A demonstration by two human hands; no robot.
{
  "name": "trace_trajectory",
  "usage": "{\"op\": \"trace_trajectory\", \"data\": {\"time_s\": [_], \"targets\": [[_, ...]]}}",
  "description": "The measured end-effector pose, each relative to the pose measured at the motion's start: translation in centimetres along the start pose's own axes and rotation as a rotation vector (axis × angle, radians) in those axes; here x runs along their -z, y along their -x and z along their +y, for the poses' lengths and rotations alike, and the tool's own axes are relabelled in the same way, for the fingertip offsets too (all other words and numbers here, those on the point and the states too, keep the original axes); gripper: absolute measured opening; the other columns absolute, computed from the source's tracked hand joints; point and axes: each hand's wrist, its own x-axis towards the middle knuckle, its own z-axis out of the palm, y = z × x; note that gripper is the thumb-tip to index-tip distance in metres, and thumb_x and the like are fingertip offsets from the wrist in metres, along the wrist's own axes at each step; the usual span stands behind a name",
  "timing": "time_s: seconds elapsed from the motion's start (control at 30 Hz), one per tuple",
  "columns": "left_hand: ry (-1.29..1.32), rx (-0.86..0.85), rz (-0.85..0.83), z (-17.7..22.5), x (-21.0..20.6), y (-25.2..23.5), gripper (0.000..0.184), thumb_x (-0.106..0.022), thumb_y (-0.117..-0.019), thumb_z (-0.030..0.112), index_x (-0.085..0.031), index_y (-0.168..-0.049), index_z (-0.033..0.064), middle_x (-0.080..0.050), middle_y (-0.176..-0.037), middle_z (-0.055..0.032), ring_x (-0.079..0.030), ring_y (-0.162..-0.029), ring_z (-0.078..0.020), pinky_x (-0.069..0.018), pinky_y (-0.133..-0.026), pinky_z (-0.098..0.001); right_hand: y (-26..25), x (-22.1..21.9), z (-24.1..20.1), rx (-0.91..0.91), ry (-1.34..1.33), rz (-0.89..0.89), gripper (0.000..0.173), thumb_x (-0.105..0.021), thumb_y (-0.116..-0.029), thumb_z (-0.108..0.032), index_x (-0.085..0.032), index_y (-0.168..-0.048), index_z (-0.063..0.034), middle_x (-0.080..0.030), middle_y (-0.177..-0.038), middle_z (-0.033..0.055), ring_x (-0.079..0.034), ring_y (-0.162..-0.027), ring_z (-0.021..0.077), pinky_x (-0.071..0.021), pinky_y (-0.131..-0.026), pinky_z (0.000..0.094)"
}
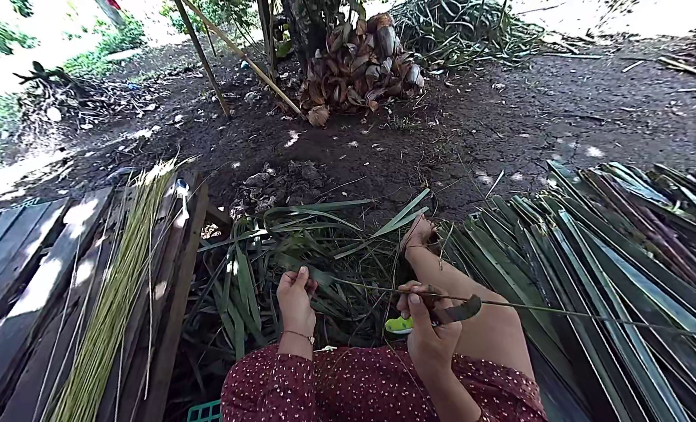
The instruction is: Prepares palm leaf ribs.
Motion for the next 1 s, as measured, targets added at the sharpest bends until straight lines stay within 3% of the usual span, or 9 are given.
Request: {"op": "trace_trajectory", "data": {"time_s": [0.17,0.27,0.33,0.4,0.6,0.7,0.77,0.87,1.0], "targets": [[-0.149,0.045,0.234,-2.7,5.0,-6.8,0.026,-0.050,-0.1080,0.015,-0.049,-0.125,-0.0046,-0.051,-0.091,-0.0106,-0.052,-0.066,-0.0118,-0.0501,-0.063,-0.0255,-3.6,3.0,-3.4,0.212,-0.026,0.175,0.010,-0.055,-0.1047,-0.017,-0.064,-0.109,-0.0177,-0.070,-0.093,-0.0080,-0.066,-0.067,0.0031,-0.0575,-0.058,0.0177],[-0.694,0.100,0.105,-4.8,9.2,-9.3,0.050,-0.057,-0.1061,0.025,-0.047,-0.142,-0.0081,-0.059,-0.130,-0.0297,-0.065,-0.109,-0.0333,-0.0536,-0.093,-0.0460,-6.4,5.1,-5.4,0.182,0.044,0.197,0.012,-0.047,-0.1036,-0.006,-0.057,-0.107,-0.0128,-0.071,-0.091,-0.0087,-0.066,-0.063,0.0017,-0.0567,-0.056,0.0161],[-0.915,0.050,0.000,-4.7,9.1,-7.8,0.075,-0.063,-0.1024,0.028,-0.026,-0.156,-0.0090,-0.031,-0.157,-0.0360,-0.039,-0.144,-0.0454,-0.0352,-0.117,-0.0548,-6.8,5.5,-5.3,0.106,0.085,0.178,0.013,-0.046,-0.1027,-0.004,-0.057,-0.106,-0.0100,-0.072,-0.087,-0.0078,-0.064,-0.061,0.0013,-0.0554,-0.056,0.0159],[-0.890,-0.182,-0.098,-3.5,7.2,-4.5,0.075,-0.060,-0.1028,0.023,-0.022,-0.157,-0.0098,-0.013,-0.163,-0.0372,-0.025,-0.150,-0.0499,-0.0279,-0.120,-0.0568,-6.9,5.2,-4.6,0.043,0.099,0.169,0.012,-0.045,-0.1018,-0.003,-0.055,-0.105,-0.0082,-0.070,-0.083,-0.0069,-0.062,-0.059,0.0010,-0.0542,-0.054,0.0155],[-0.819,-0.791,-0.731,0.5,1.6,4.6,0.054,-0.047,-0.1056,0.039,-0.058,-0.141,0.0003,-0.062,-0.139,-0.0182,-0.059,-0.131,-0.0298,-0.0467,-0.109,-0.0480,-6.0,4.2,-3.9,-0.192,0.079,0.131,0.013,-0.045,-0.1016,-0.003,-0.056,-0.103,-0.0086,-0.067,-0.074,-0.0075,-0.060,-0.055,0.0002,-0.0529,-0.053,0.0155],[-0.929,-1.064,-0.777,0.2,0.3,6.4,0.028,-0.058,-0.1016,0.022,-0.076,-0.110,0.0027,-0.076,-0.101,-0.0109,-0.074,-0.095,-0.0264,-0.0590,-0.086,-0.0437,-6.0,3.7,-4.3,-0.262,0.052,0.119,0.017,-0.041,-0.1018,-0.002,-0.057,-0.101,-0.0084,-0.066,-0.073,-0.0067,-0.058,-0.054,0.0004,-0.0512,-0.053,0.0152],[-0.907,-1.091,-0.760,0.0,0.3,6.9,0.026,-0.055,-0.1019,0.018,-0.076,-0.099,0.0031,-0.074,-0.087,-0.0086,-0.073,-0.079,-0.0214,-0.0600,-0.075,-0.0365,-5.9,4.1,-4.5,-0.301,0.062,0.047,0.020,-0.040,-0.1058,-0.012,-0.057,-0.111,-0.0054,-0.068,-0.083,-0.0051,-0.060,-0.061,0.0009,-0.0515,-0.056,0.0149],[-0.857,-0.964,-0.758,0.3,0.9,7.7,0.033,-0.048,-0.1049,0.022,-0.075,-0.099,0.0041,-0.071,-0.082,-0.0061,-0.067,-0.069,-0.0141,-0.0559,-0.066,-0.0299,-5.6,4.8,-5.0,-0.432,0.058,-0.225,0.074,-0.041,-0.1024,-0.062,-0.046,-0.140,0.0018,-0.071,-0.089,-0.0076,-0.064,-0.070,0.0024,-0.0535,-0.063,0.0187],[-0.824,-0.898,-0.745,0.8,1.3,8.9,0.037,-0.045,-0.1062,0.027,-0.074,-0.095,0.0066,-0.065,-0.071,-0.0008,-0.057,-0.059,-0.0073,-0.0486,-0.057,-0.0238,-3.9,4.3,-5.8,-0.659,-0.046,-0.614,0.053,-0.045,-0.1059,-0.033,-0.043,-0.150,-0.0025,-0.059,-0.071,-0.0162,-0.054,-0.059,-0.0033,-0.0494,-0.059,0.0158]]}}
